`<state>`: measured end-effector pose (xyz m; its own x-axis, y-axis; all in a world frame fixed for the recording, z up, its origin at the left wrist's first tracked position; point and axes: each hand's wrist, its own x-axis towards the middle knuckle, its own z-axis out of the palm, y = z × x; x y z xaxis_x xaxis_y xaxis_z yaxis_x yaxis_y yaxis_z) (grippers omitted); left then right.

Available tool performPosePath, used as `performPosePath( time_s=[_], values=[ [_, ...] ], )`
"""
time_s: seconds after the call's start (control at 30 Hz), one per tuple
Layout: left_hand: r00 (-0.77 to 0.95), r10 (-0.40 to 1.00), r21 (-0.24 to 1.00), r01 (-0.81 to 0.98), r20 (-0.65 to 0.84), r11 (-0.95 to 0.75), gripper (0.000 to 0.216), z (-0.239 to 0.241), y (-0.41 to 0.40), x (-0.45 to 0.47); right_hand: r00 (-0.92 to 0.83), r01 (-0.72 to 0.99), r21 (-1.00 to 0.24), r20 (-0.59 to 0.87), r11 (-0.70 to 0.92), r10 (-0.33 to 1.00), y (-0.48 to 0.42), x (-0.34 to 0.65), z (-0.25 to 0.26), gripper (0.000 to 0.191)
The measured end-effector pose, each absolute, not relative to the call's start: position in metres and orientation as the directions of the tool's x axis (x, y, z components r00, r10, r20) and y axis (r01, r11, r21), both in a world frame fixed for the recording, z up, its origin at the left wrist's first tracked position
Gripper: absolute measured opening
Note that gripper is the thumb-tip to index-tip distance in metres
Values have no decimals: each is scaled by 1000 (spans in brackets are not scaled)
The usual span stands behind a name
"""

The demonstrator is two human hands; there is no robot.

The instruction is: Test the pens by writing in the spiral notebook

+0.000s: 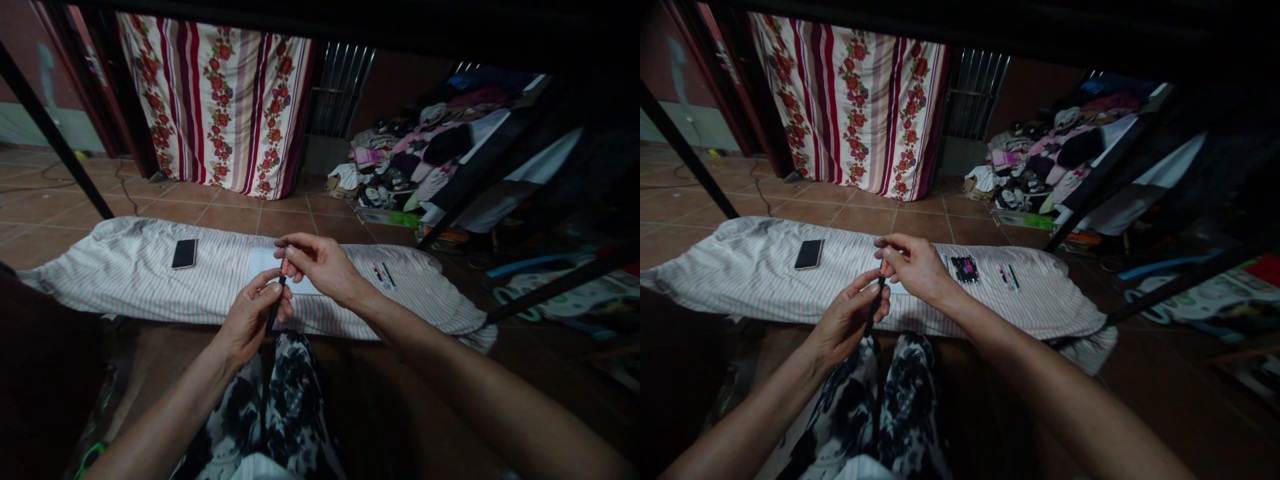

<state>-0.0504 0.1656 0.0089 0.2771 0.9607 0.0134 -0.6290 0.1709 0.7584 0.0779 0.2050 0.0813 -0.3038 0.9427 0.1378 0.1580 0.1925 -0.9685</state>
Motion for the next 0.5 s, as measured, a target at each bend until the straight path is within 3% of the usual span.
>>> performPosePath(
  time_s=[0.5],
  values=[
    [284,958,744,-648,37,164,22,6,167,-50,-289,144,-957,203,252,936,205,79,82,15]
  ],
)
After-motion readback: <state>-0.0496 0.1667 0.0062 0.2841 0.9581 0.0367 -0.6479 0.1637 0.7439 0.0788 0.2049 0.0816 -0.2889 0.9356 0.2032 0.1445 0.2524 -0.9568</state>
